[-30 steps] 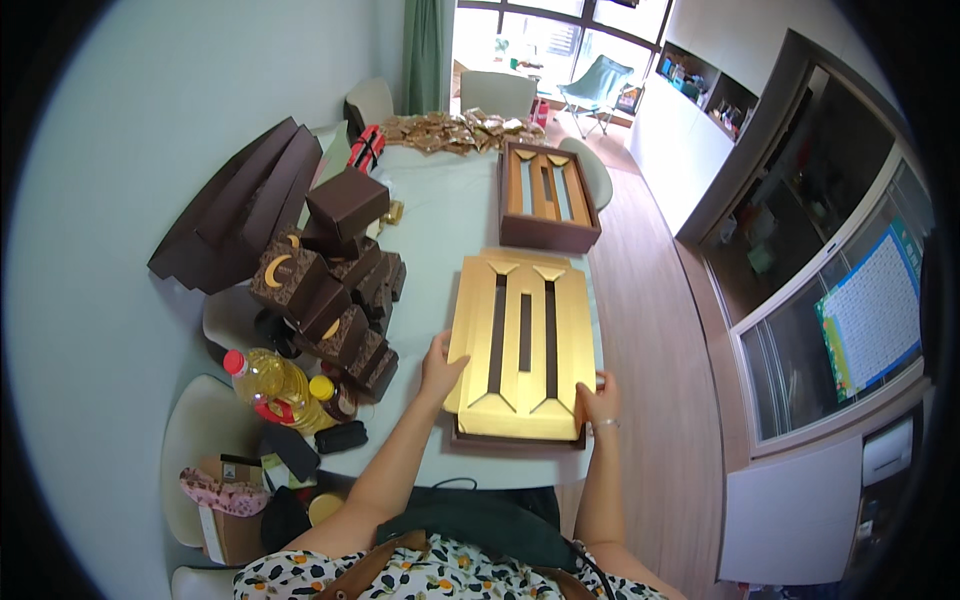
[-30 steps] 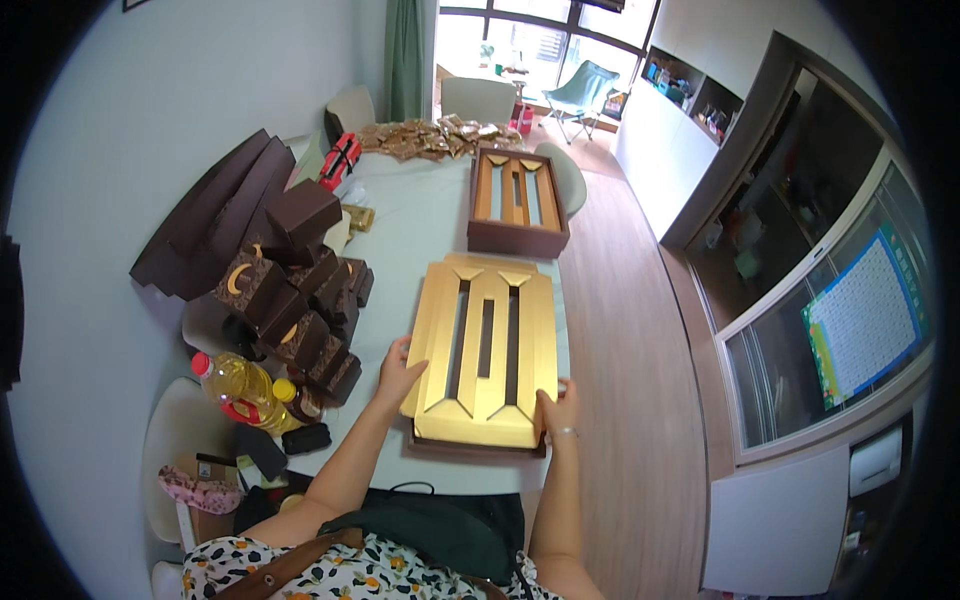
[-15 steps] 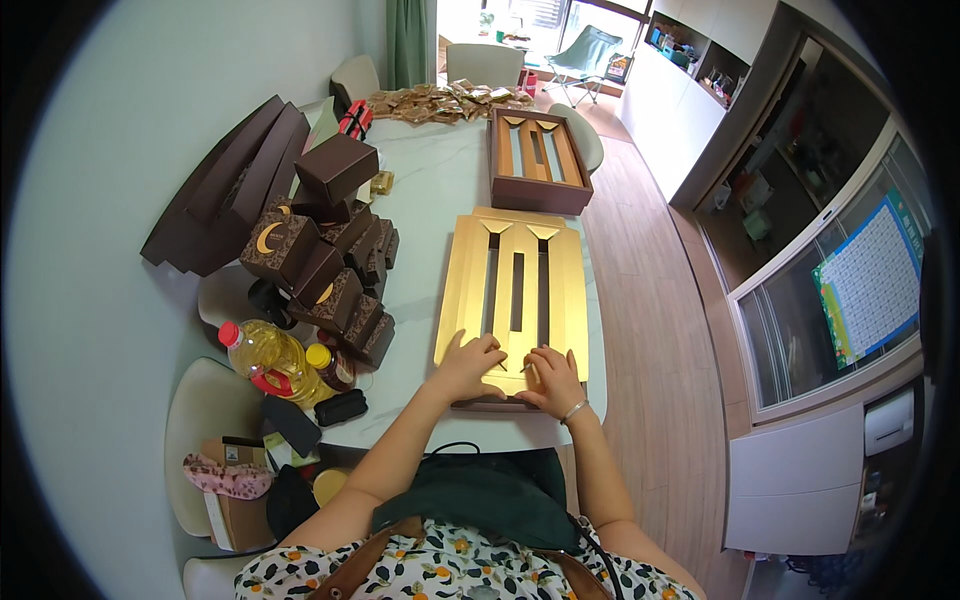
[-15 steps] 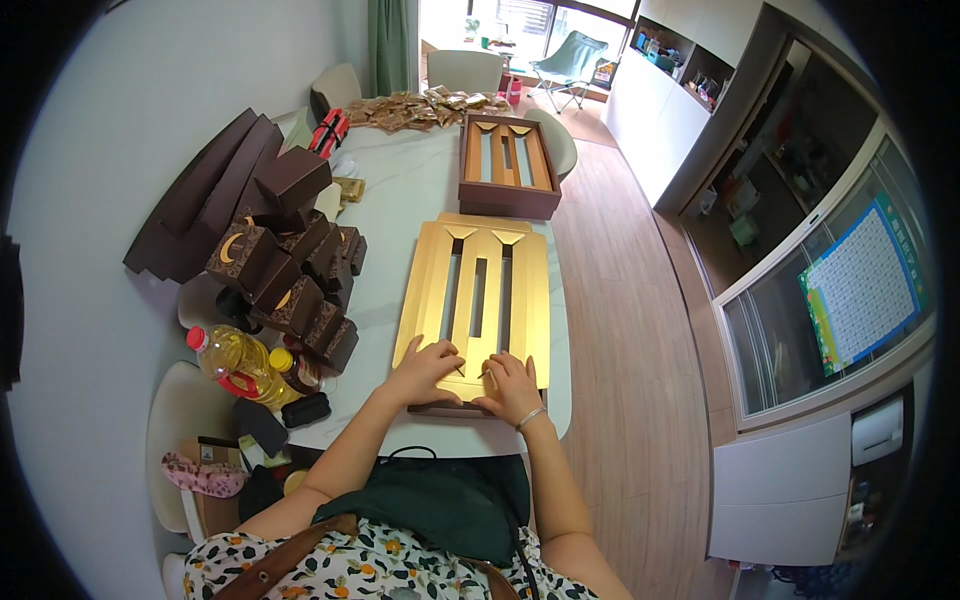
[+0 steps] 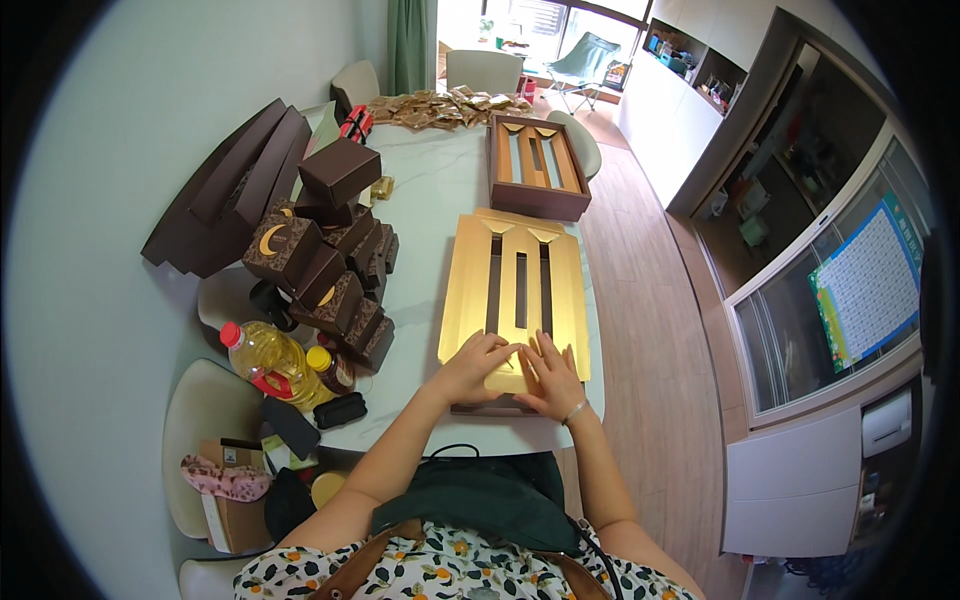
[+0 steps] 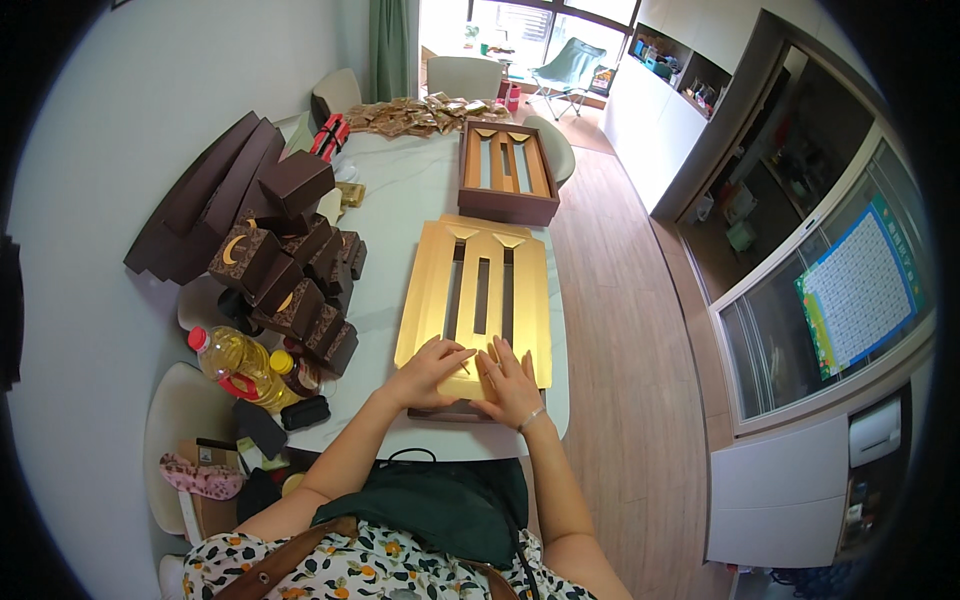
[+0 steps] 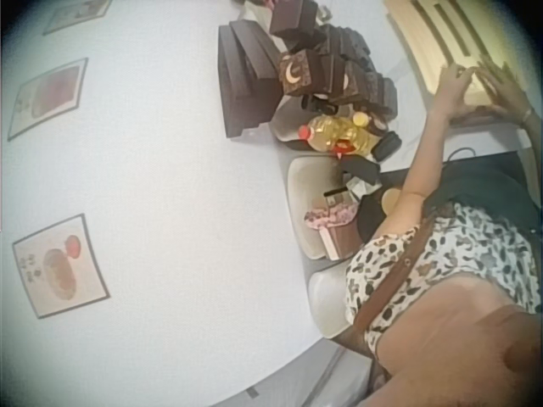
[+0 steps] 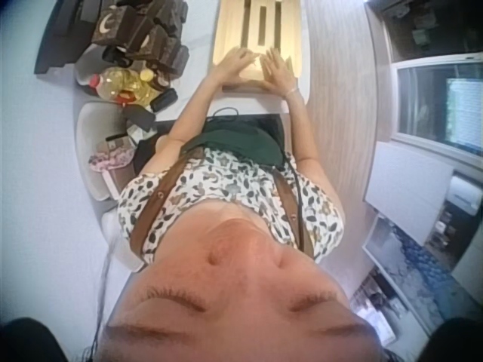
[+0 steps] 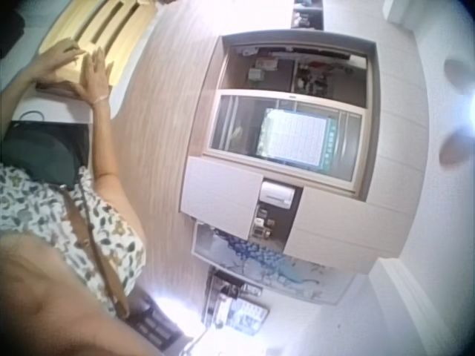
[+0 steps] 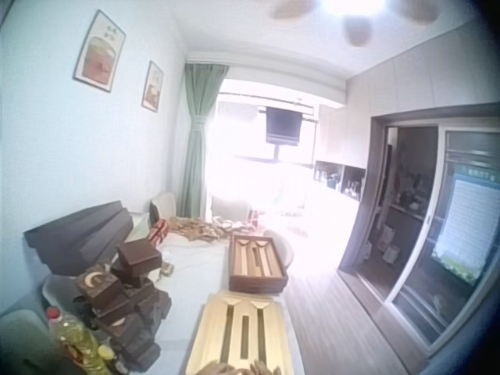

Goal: The person assembles rectangular cardboard boxes by folding flat pieces and inserting them into brown frames. They handle multiple box components, folding the sides and securing them into the frame structure on a table.

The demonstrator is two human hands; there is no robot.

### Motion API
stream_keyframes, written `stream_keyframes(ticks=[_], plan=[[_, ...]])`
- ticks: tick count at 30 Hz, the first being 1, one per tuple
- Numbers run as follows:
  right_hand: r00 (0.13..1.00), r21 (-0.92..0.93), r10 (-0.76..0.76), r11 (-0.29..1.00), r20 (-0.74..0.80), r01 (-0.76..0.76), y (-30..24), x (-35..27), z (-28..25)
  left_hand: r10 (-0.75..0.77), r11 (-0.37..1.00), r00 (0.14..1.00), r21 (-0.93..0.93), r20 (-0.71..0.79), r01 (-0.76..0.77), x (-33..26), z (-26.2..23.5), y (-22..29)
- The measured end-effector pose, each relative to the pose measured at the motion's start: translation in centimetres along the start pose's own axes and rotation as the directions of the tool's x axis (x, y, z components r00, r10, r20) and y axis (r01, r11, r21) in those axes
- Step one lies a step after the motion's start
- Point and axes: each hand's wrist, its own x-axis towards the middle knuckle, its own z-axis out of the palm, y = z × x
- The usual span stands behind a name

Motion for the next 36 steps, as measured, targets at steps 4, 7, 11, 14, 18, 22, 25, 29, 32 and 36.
stream_keyframes(ticks=[4,7,11,14,18,22,25,29,32,36], plan=[[0.993,-0.059,-0.032,0.998,0.111,0.039,-0.4,1.9,-0.9,0.070,0.998,0.996,-0.001,-0.048,-0.070,0.5,0.4,-0.5],[0.987,-0.058,-0.024,0.998,0.157,0.033,-0.1,2.6,-0.8,0.071,0.998,0.996,-0.001,-0.056,-0.071,0.8,0.3,-0.7],[0.988,-0.087,-0.064,0.993,0.141,0.077,0.9,2.8,0.6,0.068,0.998,0.997,0.012,-0.040,-0.068,1.0,0.5,-1.6],[0.992,-0.088,-0.123,0.988,0.025,0.125,1.1,2.5,1.2,0.064,0.998,0.997,0.005,-0.042,-0.064,1.0,0.7,-1.6],[0.974,-0.181,-0.192,0.969,-0.121,0.169,1.0,2.7,1.1,0.007,1.000,0.998,0.016,-0.067,-0.006,1.5,1.1,-1.4],[0.933,-0.234,-0.242,0.955,-0.268,0.181,1.1,3.2,0.9,0.076,0.980,0.983,0.194,-0.168,-0.043,1.9,1.7,-1.2],[0.892,-0.266,-0.263,0.949,-0.367,0.171,1.1,3.4,1.0,0.152,0.918,0.968,0.391,-0.202,-0.062,2.4,1.8,-1.0],[0.853,-0.326,-0.296,0.932,-0.430,0.159,1.3,3.8,1.3,0.171,0.879,0.951,0.475,-0.258,-0.029,2.3,2.6,-1.5],[0.881,-0.291,-0.259,0.945,-0.397,0.147,1.2,3.9,1.6,0.164,0.875,0.947,0.483,-0.276,-0.010,2.0,2.7,-1.3],[0.964,-0.290,-0.127,0.955,-0.232,0.056,1.5,3.3,0.1,0.132,0.891,0.972,0.452,-0.192,-0.032,1.5,2.3,-1.6]])
